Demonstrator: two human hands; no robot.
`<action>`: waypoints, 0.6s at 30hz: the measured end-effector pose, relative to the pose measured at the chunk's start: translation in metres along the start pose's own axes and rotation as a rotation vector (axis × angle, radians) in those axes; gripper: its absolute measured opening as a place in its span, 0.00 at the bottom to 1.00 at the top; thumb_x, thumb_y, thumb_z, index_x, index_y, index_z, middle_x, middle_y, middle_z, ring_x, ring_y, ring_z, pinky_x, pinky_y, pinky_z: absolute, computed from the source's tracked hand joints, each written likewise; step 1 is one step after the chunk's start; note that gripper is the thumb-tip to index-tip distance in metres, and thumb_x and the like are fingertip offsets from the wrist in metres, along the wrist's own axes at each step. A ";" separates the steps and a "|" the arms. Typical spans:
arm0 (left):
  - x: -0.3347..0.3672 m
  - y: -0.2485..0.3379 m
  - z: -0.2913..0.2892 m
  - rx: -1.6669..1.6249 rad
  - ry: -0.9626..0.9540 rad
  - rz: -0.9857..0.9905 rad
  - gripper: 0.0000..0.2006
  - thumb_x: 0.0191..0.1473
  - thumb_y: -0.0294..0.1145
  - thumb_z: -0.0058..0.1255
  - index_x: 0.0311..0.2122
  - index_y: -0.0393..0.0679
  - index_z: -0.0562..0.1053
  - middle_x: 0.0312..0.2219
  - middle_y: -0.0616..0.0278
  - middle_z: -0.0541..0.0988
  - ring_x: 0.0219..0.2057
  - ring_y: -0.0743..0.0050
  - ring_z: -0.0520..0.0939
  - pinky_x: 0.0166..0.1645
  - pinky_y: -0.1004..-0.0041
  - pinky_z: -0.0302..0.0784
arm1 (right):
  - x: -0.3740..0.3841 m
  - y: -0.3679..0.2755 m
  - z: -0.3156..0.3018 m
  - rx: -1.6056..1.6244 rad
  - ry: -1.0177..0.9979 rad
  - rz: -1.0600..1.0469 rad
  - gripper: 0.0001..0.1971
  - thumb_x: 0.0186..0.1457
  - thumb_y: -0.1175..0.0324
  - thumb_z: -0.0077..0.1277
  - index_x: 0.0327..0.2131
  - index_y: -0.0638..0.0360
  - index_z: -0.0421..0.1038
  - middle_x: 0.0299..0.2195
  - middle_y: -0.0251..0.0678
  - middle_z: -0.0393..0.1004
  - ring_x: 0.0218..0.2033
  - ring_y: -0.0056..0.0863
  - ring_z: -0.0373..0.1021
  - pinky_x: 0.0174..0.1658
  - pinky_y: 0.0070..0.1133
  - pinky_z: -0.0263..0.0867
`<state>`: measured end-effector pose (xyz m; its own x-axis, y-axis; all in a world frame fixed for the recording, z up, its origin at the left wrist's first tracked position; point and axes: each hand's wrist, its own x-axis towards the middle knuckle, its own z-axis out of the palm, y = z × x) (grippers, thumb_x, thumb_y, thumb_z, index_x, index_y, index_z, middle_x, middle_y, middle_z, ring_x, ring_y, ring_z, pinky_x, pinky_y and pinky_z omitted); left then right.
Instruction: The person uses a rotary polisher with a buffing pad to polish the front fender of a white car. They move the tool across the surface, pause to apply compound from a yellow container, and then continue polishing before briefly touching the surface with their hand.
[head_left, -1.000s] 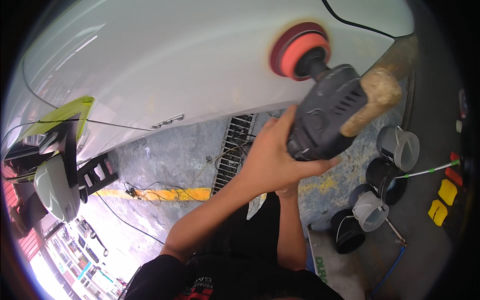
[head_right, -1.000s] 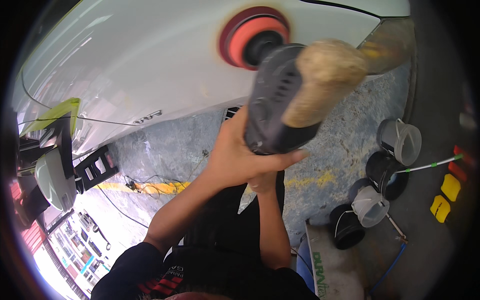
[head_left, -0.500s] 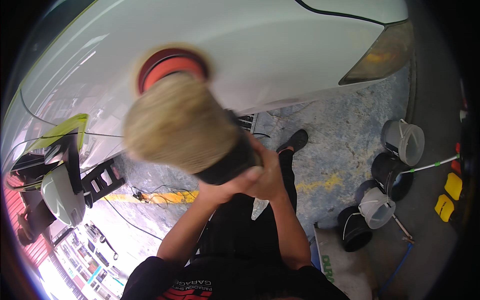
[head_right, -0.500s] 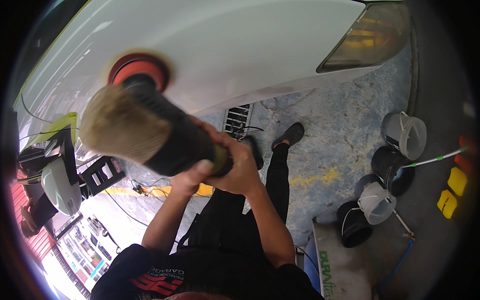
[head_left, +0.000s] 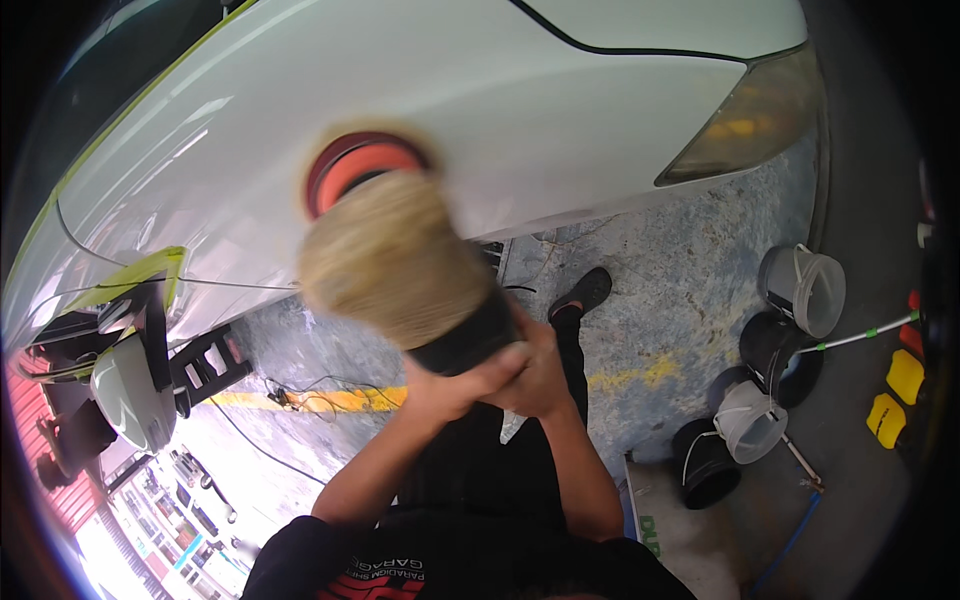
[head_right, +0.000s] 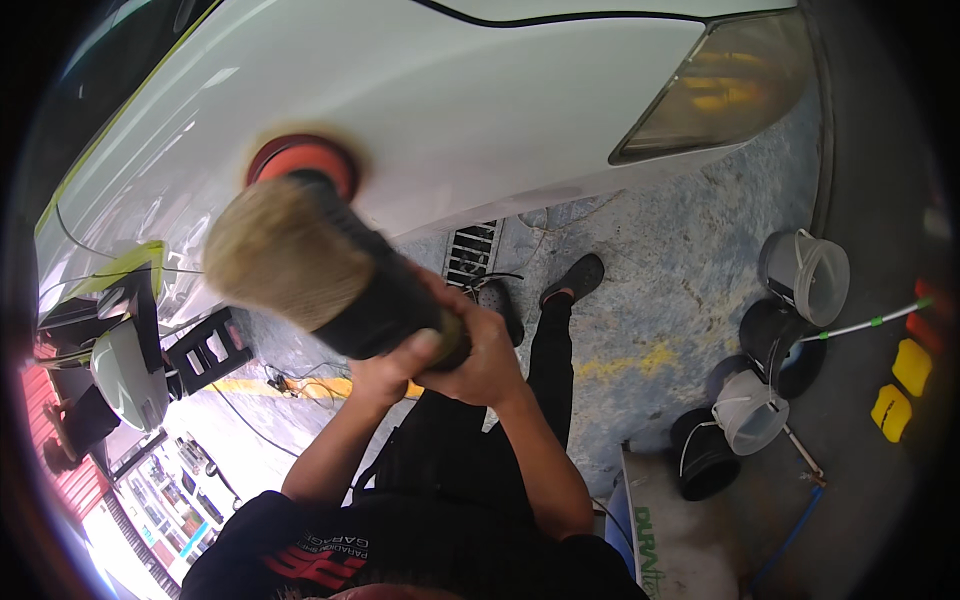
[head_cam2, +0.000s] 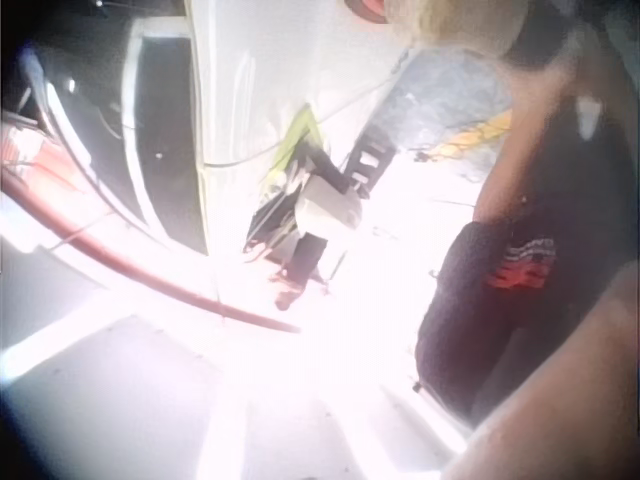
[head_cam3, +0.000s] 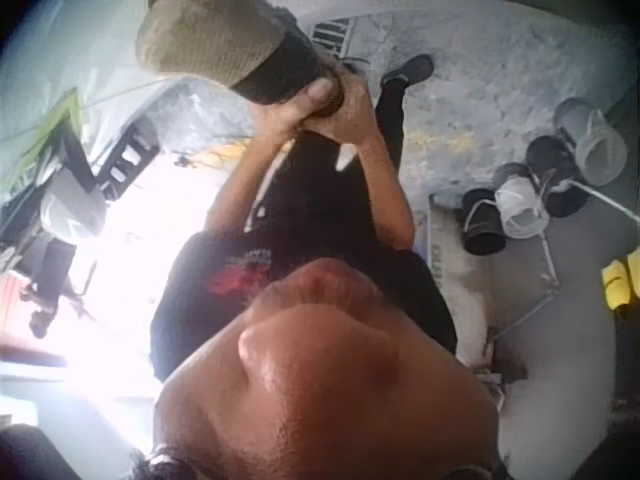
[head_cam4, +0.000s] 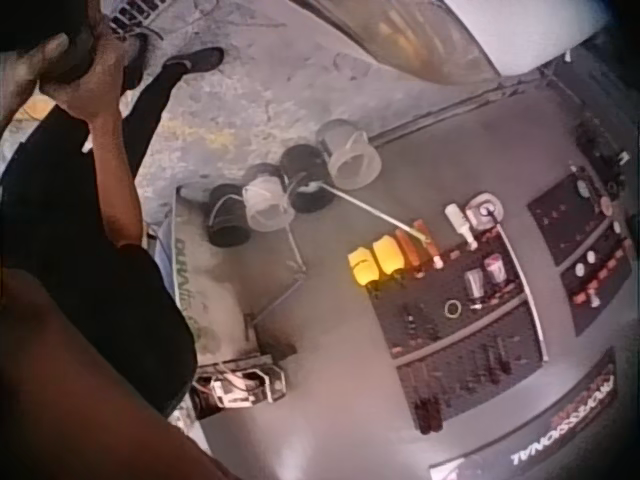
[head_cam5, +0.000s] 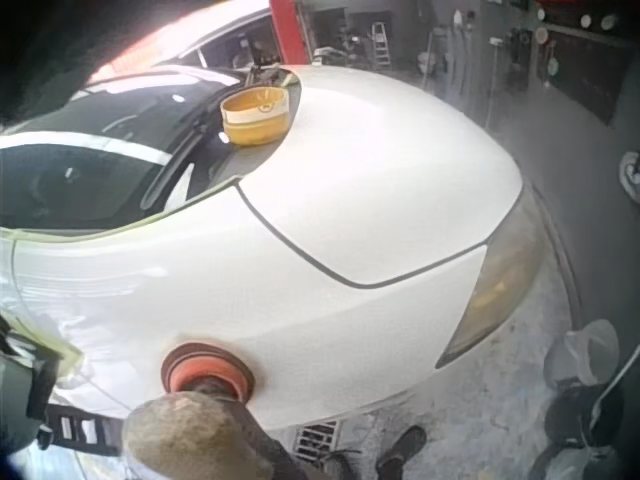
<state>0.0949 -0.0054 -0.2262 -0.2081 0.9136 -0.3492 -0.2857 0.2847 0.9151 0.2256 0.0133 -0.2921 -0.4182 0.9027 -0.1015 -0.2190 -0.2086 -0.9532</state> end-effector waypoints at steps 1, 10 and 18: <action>-0.001 -0.003 -0.002 -0.104 -0.006 0.044 0.28 0.49 0.40 0.75 0.52 0.40 0.75 0.43 0.59 0.80 0.46 0.67 0.82 0.57 0.64 0.78 | -0.001 0.007 -0.001 -0.080 -0.074 0.017 0.35 0.37 0.65 0.78 0.52 0.62 0.76 0.44 0.41 0.84 0.46 0.35 0.83 0.51 0.30 0.77; 0.026 0.007 0.049 0.217 -0.089 0.009 0.32 0.47 0.38 0.80 0.54 0.35 0.76 0.45 0.54 0.86 0.48 0.65 0.87 0.55 0.65 0.82 | -0.001 0.001 -0.047 0.006 0.007 0.008 0.35 0.41 0.67 0.79 0.55 0.64 0.78 0.47 0.40 0.86 0.48 0.32 0.83 0.53 0.30 0.77; 0.022 0.010 0.062 0.072 -0.058 -0.089 0.35 0.46 0.47 0.80 0.53 0.35 0.77 0.46 0.55 0.84 0.49 0.65 0.85 0.57 0.64 0.80 | -0.009 -0.012 -0.050 0.061 0.074 0.076 0.35 0.43 0.63 0.79 0.55 0.64 0.77 0.48 0.41 0.85 0.49 0.33 0.82 0.54 0.31 0.76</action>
<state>0.1450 0.0357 -0.2120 -0.1295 0.8984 -0.4196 -0.2325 0.3838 0.8936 0.2763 0.0270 -0.2942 -0.3703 0.9080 -0.1958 -0.2428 -0.2980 -0.9232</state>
